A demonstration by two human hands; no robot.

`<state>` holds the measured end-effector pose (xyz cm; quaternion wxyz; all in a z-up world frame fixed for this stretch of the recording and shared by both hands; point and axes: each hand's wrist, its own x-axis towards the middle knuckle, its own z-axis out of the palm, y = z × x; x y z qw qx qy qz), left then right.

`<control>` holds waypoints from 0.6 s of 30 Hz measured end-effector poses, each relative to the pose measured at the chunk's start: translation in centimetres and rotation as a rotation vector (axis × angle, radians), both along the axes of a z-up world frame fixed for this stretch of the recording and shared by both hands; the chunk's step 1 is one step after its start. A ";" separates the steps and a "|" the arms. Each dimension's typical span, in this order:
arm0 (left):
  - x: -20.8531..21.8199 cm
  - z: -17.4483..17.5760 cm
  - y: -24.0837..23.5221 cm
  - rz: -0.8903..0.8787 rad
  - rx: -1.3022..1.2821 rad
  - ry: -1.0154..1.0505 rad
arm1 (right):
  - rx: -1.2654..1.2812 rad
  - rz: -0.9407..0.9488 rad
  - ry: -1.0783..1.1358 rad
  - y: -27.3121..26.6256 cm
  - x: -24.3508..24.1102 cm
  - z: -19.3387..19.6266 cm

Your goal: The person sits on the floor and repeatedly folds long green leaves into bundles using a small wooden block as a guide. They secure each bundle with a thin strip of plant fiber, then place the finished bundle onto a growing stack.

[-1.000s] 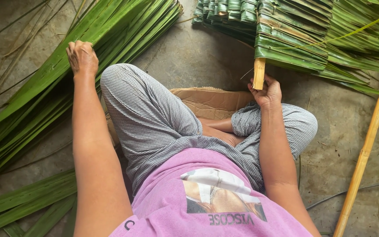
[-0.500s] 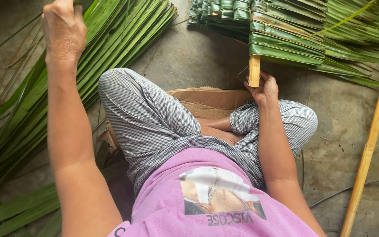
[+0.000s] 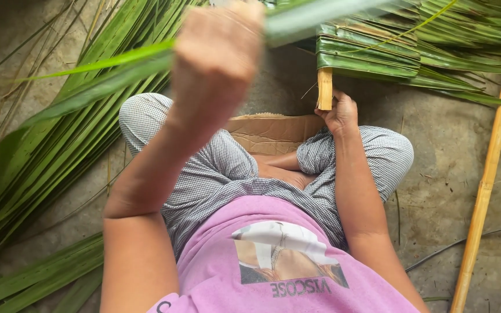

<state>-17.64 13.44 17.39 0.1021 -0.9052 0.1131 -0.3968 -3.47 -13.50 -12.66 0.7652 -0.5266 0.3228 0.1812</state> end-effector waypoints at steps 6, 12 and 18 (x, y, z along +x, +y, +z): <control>0.9 -4.3 -9.1 -0.329 -0.090 -0.018 | 0.035 0.053 -0.083 -0.2 0.2 -1.0; 9.9 -18.4 -13.8 -0.365 -0.115 -0.101 | 0.122 0.036 -0.203 -0.1 -0.9 1.8; 12.8 -22.7 -13.5 -0.212 0.004 0.066 | 0.236 0.038 -0.347 -2.7 -1.0 3.2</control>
